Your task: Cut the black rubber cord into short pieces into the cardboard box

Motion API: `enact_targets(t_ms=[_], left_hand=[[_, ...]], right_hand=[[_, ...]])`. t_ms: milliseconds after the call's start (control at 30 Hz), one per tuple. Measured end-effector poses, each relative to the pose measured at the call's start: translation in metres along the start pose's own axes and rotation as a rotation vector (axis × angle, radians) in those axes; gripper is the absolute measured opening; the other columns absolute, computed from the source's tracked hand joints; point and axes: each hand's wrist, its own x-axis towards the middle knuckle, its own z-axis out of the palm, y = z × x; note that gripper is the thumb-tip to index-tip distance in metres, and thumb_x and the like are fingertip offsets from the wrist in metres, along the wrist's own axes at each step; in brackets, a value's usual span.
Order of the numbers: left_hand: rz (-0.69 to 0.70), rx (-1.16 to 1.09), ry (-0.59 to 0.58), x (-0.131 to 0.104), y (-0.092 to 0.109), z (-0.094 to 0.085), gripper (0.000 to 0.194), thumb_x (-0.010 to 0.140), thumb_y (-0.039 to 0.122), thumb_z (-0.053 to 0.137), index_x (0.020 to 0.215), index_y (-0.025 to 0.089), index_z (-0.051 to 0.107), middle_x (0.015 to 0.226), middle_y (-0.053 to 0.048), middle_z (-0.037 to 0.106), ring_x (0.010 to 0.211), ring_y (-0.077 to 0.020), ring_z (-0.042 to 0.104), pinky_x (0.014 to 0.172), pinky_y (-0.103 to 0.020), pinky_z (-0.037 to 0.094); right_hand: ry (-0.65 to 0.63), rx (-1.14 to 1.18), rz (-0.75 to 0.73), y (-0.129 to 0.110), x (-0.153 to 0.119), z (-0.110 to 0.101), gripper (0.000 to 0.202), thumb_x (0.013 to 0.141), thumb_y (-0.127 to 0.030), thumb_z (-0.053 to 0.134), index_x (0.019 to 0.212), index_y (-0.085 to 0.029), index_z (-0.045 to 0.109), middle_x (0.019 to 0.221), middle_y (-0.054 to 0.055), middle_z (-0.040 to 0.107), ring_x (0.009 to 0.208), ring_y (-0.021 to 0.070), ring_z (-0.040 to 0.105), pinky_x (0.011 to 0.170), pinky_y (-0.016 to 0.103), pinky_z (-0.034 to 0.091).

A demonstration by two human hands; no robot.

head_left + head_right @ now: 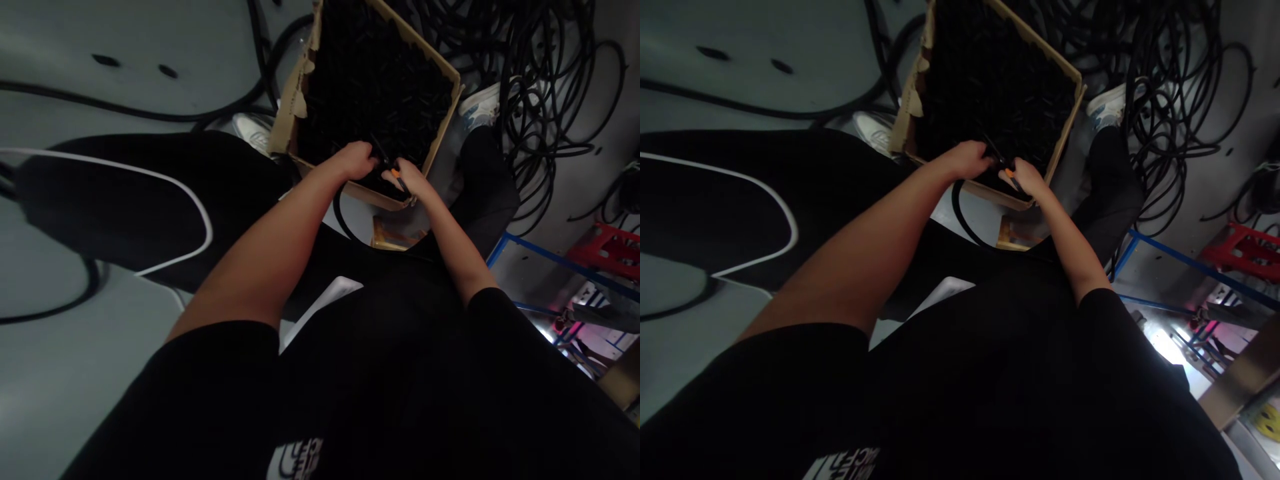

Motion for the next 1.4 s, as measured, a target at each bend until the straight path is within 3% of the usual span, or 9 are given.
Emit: enact_targets(t_ms=[133, 267, 400, 567, 733, 833, 933, 1100, 1400], left_hand=[[-0.124, 0.019, 0.061, 0.005, -0.012, -0.004, 0.06, 0.111, 0.036, 0.078, 0.168, 0.015, 0.077, 0.155, -0.025, 0.089, 0.166, -0.0524, 0.076, 0.143, -0.062, 0.058], [-0.129, -0.039, 0.087, 0.01, -0.029, 0.0, 0.057, 0.113, 0.041, 0.08, 0.167, 0.023, 0.077, 0.149, -0.022, 0.09, 0.162, -0.0515, 0.078, 0.143, -0.066, 0.057], [-0.141, 0.012, 0.061, 0.013, -0.038, 0.002, 0.046, 0.118, 0.04, 0.073, 0.161, 0.026, 0.082, 0.142, -0.019, 0.092, 0.157, -0.0489, 0.08, 0.143, -0.064, 0.058], [-0.126, 0.13, 0.039, 0.007, -0.028, -0.004, 0.049, 0.123, 0.032, 0.063, 0.167, 0.021, 0.081, 0.149, -0.023, 0.091, 0.158, -0.0501, 0.081, 0.14, -0.066, 0.06], [-0.137, 0.214, -0.044, -0.004, -0.007, -0.012, 0.057, 0.129, 0.045, 0.056, 0.178, 0.022, 0.076, 0.168, -0.021, 0.087, 0.163, -0.0447, 0.079, 0.139, -0.053, 0.06], [-0.087, 0.242, -0.098, -0.009, 0.004, -0.012, 0.058, 0.128, 0.05, 0.058, 0.177, 0.025, 0.078, 0.169, -0.018, 0.086, 0.162, -0.0418, 0.078, 0.136, -0.046, 0.06], [-0.023, 0.276, -0.136, -0.011, 0.008, -0.012, 0.057, 0.127, 0.045, 0.056, 0.174, 0.026, 0.08, 0.165, -0.015, 0.088, 0.158, -0.0394, 0.079, 0.13, -0.042, 0.061], [-0.007, 0.31, -0.109, -0.01, 0.007, -0.015, 0.057, 0.124, 0.039, 0.055, 0.173, 0.029, 0.083, 0.16, -0.014, 0.091, 0.156, -0.0392, 0.08, 0.127, -0.042, 0.061], [-0.096, 0.245, -0.05, -0.011, -0.001, -0.015, 0.057, 0.126, 0.056, 0.061, 0.174, 0.033, 0.082, 0.157, -0.016, 0.092, 0.155, -0.0451, 0.081, 0.129, -0.054, 0.063]], right_hand=[[0.029, 0.104, 0.112, -0.002, 0.006, -0.003, 0.047, 0.117, -0.053, 0.095, 0.095, -0.028, 0.063, 0.073, -0.003, 0.056, 0.071, 0.0193, 0.062, 0.068, 0.027, 0.055], [0.024, 0.185, 0.223, 0.008, 0.012, -0.003, 0.048, 0.125, -0.04, 0.084, 0.086, -0.026, 0.059, 0.073, -0.002, 0.054, 0.066, 0.0173, 0.052, 0.065, 0.029, 0.051], [0.019, 0.152, 0.237, 0.017, 0.011, 0.004, 0.048, 0.122, -0.032, 0.083, 0.082, -0.027, 0.058, 0.069, -0.002, 0.054, 0.065, 0.0184, 0.054, 0.068, 0.03, 0.056], [-0.046, 0.182, 0.222, 0.028, -0.001, 0.016, 0.044, 0.113, -0.039, 0.095, 0.087, -0.029, 0.06, 0.067, -0.003, 0.061, 0.068, 0.0203, 0.062, 0.066, 0.031, 0.059], [-0.134, 0.273, 0.156, 0.042, -0.01, 0.015, 0.025, 0.108, -0.029, 0.094, 0.104, -0.026, 0.07, 0.09, -0.001, 0.077, 0.089, 0.0188, 0.074, 0.084, 0.028, 0.064], [-0.086, 0.245, 0.069, 0.041, -0.006, 0.008, 0.034, 0.101, -0.036, 0.103, 0.115, -0.026, 0.073, 0.101, 0.0, 0.078, 0.106, 0.0225, 0.077, 0.1, 0.031, 0.068], [-0.064, 0.21, 0.027, 0.03, 0.001, 0.001, 0.036, 0.107, -0.045, 0.1, 0.117, -0.026, 0.072, 0.103, 0.001, 0.077, 0.111, 0.0233, 0.075, 0.105, 0.033, 0.068], [-0.075, 0.11, 0.046, 0.016, 0.007, -0.003, 0.042, 0.125, -0.049, 0.087, 0.102, -0.025, 0.061, 0.086, -0.003, 0.069, 0.082, 0.0146, 0.067, 0.084, 0.026, 0.058], [0.033, 0.039, 0.156, 0.033, 0.017, 0.026, 0.059, 0.115, -0.059, 0.098, 0.089, -0.031, 0.053, 0.069, -0.006, 0.056, 0.062, 0.016, 0.057, 0.058, 0.027, 0.044]])
